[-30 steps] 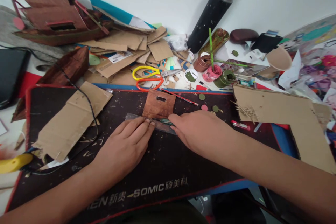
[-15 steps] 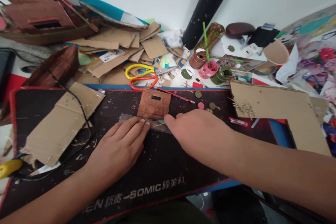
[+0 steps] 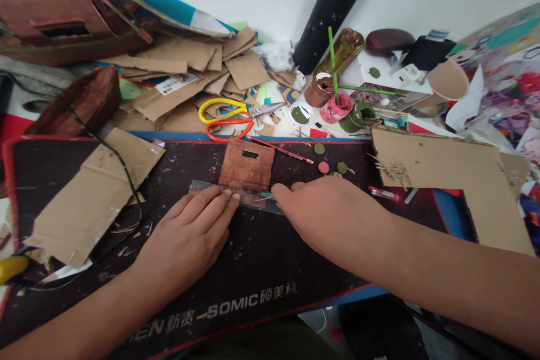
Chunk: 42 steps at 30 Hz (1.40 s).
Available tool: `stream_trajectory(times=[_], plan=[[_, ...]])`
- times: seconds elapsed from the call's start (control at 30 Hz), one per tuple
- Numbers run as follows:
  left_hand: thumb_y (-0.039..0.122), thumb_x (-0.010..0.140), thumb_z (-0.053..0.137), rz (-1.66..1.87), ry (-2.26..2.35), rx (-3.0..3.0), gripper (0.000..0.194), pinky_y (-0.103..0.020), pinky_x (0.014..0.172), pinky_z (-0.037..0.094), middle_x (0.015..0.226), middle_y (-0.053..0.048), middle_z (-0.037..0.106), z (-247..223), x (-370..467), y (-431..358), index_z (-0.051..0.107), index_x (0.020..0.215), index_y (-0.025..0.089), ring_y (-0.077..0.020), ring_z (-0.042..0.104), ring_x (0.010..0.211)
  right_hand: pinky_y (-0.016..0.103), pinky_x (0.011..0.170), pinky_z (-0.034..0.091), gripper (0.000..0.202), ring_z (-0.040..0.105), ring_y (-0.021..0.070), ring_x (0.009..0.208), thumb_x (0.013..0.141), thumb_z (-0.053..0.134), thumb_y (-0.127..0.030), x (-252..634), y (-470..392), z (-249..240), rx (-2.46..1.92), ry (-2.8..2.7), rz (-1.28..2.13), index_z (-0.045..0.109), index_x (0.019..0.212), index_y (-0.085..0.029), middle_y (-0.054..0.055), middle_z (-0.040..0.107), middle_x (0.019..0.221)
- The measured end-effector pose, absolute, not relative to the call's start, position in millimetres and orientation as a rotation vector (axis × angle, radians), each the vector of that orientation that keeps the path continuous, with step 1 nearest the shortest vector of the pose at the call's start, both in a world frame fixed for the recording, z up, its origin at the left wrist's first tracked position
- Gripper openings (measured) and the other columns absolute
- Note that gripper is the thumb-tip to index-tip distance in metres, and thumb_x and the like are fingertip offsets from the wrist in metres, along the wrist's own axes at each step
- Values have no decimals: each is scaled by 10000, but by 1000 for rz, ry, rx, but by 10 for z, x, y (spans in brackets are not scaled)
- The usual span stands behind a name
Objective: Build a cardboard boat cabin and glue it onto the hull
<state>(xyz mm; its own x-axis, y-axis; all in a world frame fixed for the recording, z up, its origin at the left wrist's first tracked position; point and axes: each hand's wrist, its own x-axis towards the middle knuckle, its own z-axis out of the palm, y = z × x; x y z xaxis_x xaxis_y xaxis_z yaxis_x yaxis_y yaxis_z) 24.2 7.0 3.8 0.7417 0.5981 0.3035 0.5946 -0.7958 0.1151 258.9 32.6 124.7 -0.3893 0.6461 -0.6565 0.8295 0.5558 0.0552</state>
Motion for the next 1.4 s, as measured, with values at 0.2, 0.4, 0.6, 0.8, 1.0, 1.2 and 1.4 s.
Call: stream_trajectory(times=[0.2, 0.4, 0.6, 0.8, 1.0, 1.2, 1.4], plan=[[136, 1053, 478, 487, 992, 2919, 364, -445, 1017, 515, 1214, -169, 780, 37, 228, 66, 713, 1322, 67, -317, 690, 1188, 291, 530, 339, 239, 749, 231, 692, 943, 607, -39, 2593, 308, 1277, 1180, 2136, -341, 648, 1154, -144, 93, 758, 830], [145, 1062, 454, 489, 988, 2902, 375, -442, 1039, 506, 1214, -165, 777, 35, 226, 65, 704, 1336, 87, -312, 676, 1208, 306, 525, 341, 256, 733, 242, 680, 933, 593, -34, 2625, 295, 1284, 1190, 2119, -354, 661, 1149, -154, 103, 767, 845], [146, 1071, 465, 503, 960, 2937, 353, -441, 1021, 497, 1207, -178, 772, 49, 235, 83, 689, 1324, 44, -314, 664, 1189, 304, 619, 451, 211, 740, 242, 709, 988, 573, -86, 2678, 340, 1231, 1263, 2093, -424, 677, 1157, -159, 103, 786, 860], [141, 1069, 440, 478, 965, 2929, 376, -447, 1025, 491, 1195, -183, 772, 51, 246, 72, 697, 1325, 44, -321, 668, 1204, 307, 659, 501, 210, 763, 253, 738, 978, 593, -89, 2590, 399, 1284, 1239, 2059, -440, 694, 1156, -138, 112, 780, 847], [151, 1075, 434, 493, 981, 2949, 376, -436, 1031, 503, 1204, -176, 774, 29, 245, 66, 713, 1308, 58, -313, 675, 1202, 319, 713, 531, 212, 769, 251, 768, 973, 631, -132, 2423, 454, 1323, 1167, 2142, -403, 749, 1144, -94, 134, 787, 825], [150, 1071, 433, 508, 983, 2967, 383, -432, 1011, 517, 1197, -187, 773, 18, 251, 70, 726, 1294, 45, -316, 686, 1181, 330, 721, 524, 216, 780, 262, 800, 993, 585, -104, 2507, 437, 1305, 1189, 2163, -376, 744, 1140, -106, 141, 797, 848], [139, 1067, 436, 526, 974, 2984, 382, -445, 975, 528, 1191, -186, 778, 29, 252, 76, 724, 1286, 16, -327, 684, 1157, 359, 717, 527, 184, 787, 293, 832, 1043, 571, -168, 2621, 351, 1293, 1328, 2196, -365, 696, 1178, -167, 104, 804, 893]])
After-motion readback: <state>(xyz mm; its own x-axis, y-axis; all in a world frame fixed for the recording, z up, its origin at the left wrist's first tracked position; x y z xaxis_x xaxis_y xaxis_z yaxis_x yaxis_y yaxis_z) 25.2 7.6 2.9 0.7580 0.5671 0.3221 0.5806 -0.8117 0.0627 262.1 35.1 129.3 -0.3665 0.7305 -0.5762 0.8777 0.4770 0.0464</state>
